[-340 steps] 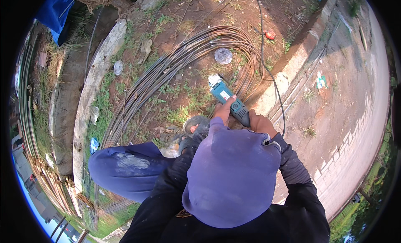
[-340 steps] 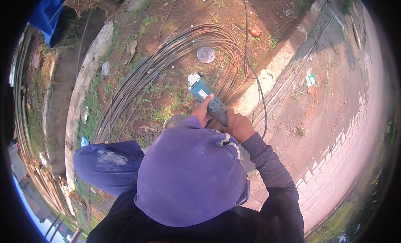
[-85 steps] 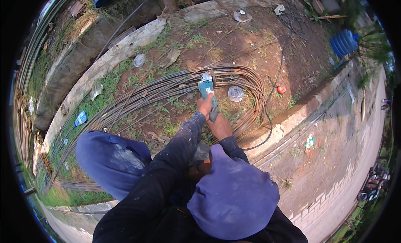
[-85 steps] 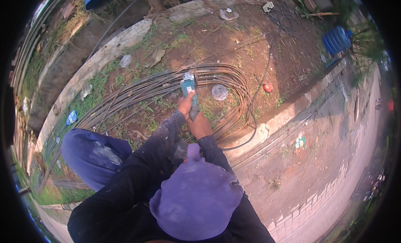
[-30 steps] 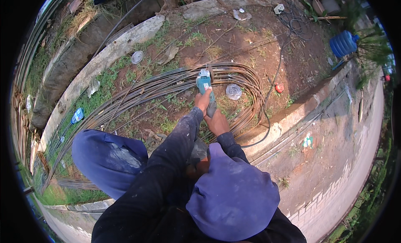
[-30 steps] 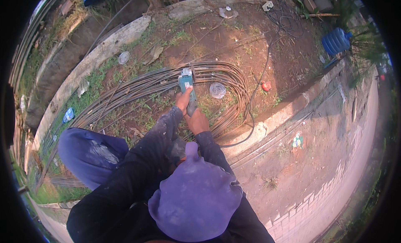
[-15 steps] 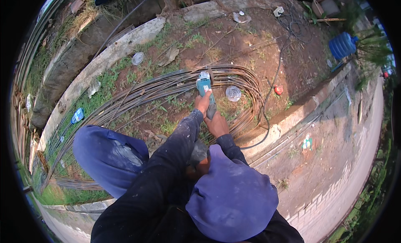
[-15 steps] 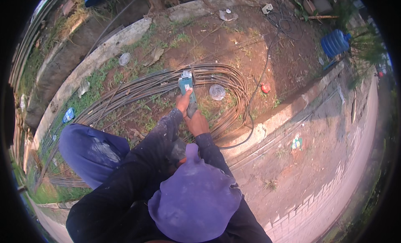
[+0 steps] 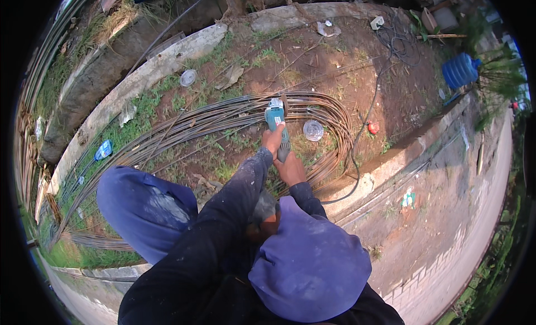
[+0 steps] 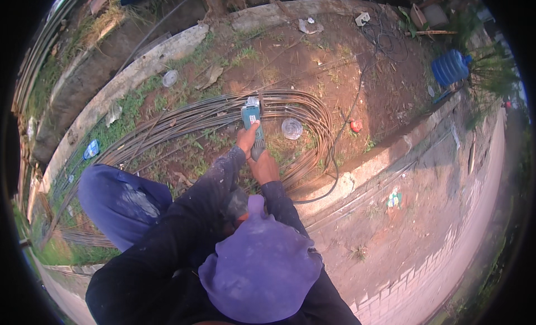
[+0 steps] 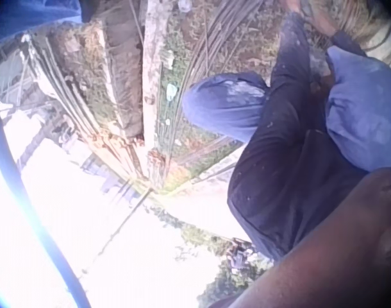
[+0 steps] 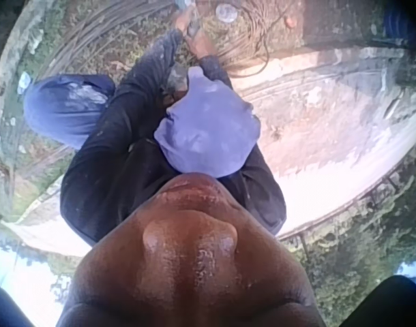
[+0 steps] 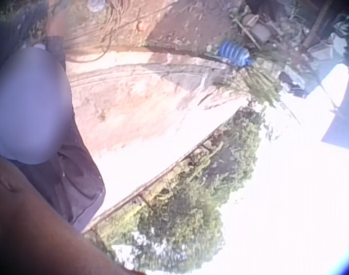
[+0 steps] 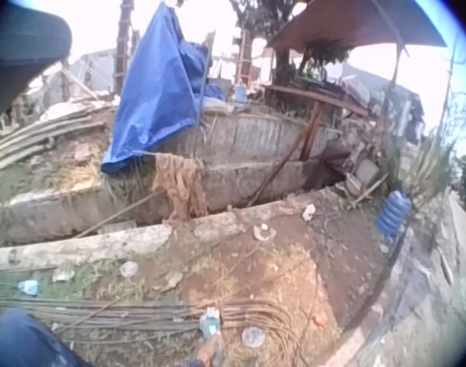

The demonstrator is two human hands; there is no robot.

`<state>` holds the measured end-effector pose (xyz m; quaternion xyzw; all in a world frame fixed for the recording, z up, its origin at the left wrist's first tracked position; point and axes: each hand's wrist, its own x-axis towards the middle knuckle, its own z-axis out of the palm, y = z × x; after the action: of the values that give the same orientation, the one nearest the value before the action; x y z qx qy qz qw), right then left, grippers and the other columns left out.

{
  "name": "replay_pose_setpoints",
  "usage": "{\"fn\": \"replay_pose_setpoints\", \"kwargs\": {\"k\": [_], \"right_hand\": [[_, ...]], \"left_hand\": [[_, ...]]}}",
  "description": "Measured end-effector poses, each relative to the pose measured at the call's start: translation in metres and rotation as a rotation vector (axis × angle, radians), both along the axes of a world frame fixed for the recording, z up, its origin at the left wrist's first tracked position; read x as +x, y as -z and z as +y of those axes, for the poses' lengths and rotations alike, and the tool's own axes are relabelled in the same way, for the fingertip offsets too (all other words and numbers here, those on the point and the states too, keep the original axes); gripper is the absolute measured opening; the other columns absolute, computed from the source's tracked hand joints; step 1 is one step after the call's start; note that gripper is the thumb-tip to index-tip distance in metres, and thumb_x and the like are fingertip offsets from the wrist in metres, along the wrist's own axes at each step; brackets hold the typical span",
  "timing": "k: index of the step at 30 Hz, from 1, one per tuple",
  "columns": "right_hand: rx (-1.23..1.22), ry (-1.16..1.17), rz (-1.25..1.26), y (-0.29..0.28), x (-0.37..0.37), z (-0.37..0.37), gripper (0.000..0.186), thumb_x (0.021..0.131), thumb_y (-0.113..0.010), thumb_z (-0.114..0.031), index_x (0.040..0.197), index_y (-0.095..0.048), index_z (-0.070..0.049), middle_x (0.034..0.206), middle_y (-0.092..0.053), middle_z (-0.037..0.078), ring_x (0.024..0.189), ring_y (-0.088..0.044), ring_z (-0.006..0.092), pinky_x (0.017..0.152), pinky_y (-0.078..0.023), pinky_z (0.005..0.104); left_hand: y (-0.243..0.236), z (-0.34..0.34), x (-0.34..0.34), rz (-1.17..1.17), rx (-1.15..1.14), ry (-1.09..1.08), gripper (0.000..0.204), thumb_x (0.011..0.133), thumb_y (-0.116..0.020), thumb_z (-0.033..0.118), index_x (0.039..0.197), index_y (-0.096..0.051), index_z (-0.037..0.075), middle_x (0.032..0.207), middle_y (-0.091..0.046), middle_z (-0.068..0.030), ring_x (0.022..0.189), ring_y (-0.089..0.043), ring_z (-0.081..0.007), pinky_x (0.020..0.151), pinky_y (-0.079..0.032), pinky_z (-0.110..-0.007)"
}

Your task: The person uses an angle grinder to cut a bundle of metal rods laid on the ground. They adjust the rods and the grinder's position multiple times while cutting through the bundle.

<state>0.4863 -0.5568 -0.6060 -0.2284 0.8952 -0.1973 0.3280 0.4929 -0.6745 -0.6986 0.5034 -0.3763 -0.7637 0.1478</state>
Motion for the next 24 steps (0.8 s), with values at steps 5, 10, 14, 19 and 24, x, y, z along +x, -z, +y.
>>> {"fn": "replay_pose_setpoints", "kwargs": {"k": [5,10,14,19,24], "right_hand": [[-0.012,0.000,-0.014,-0.009,0.008,0.009,0.056,0.080,-0.071,-0.040,0.101,-0.055,0.010,0.094,-0.064,0.035,0.092,-0.063,0.0486,0.078,-0.050,0.0526],[-0.010,0.003,0.001,-0.002,0.003,0.002,0.055,0.080,-0.071,-0.040,0.099,-0.055,0.010,0.094,-0.065,0.034,0.092,-0.063,0.0482,0.078,-0.050,0.0525],[-0.037,0.016,0.021,0.004,-0.001,0.001,0.054,0.080,-0.071,-0.039,0.098,-0.056,0.010,0.094,-0.065,0.034,0.092,-0.063,0.0485,0.079,-0.050,0.0528],[-0.027,-0.020,0.025,-0.004,0.008,0.009,0.055,0.080,-0.070,-0.039,0.099,-0.056,0.010,0.093,-0.065,0.034,0.091,-0.063,0.0487,0.079,-0.049,0.0535],[-0.022,0.011,-0.008,0.000,0.004,0.004,0.056,0.080,-0.070,-0.042,0.100,-0.056,0.009,0.094,-0.065,0.034,0.092,-0.064,0.0481,0.080,-0.050,0.0524]], "left_hand": [[0.006,0.017,0.009,-0.024,-0.022,-0.020,0.049,0.084,-0.069,0.043,0.096,-0.067,-0.005,0.083,-0.067,-0.0103,0.071,-0.065,-0.0200,0.063,-0.049,-0.039],[0.012,0.003,0.002,-0.030,-0.017,-0.004,0.051,0.083,-0.070,0.044,0.099,-0.067,-0.004,0.086,-0.067,-0.0120,0.072,-0.065,-0.0200,0.064,-0.050,-0.038],[0.005,0.001,0.000,-0.031,0.002,0.012,0.052,0.083,-0.070,0.046,0.100,-0.067,-0.004,0.086,-0.067,-0.0116,0.072,-0.065,-0.0199,0.065,-0.050,-0.038],[0.016,0.013,0.008,-0.041,-0.023,-0.009,0.049,0.084,-0.070,0.044,0.098,-0.067,-0.003,0.084,-0.067,-0.0102,0.072,-0.064,-0.0191,0.065,-0.050,-0.037],[0.004,0.008,0.005,-0.015,-0.005,-0.006,0.046,0.085,-0.069,0.042,0.097,-0.068,-0.002,0.083,-0.067,-0.0088,0.070,-0.064,-0.0183,0.063,-0.049,-0.037]]}}
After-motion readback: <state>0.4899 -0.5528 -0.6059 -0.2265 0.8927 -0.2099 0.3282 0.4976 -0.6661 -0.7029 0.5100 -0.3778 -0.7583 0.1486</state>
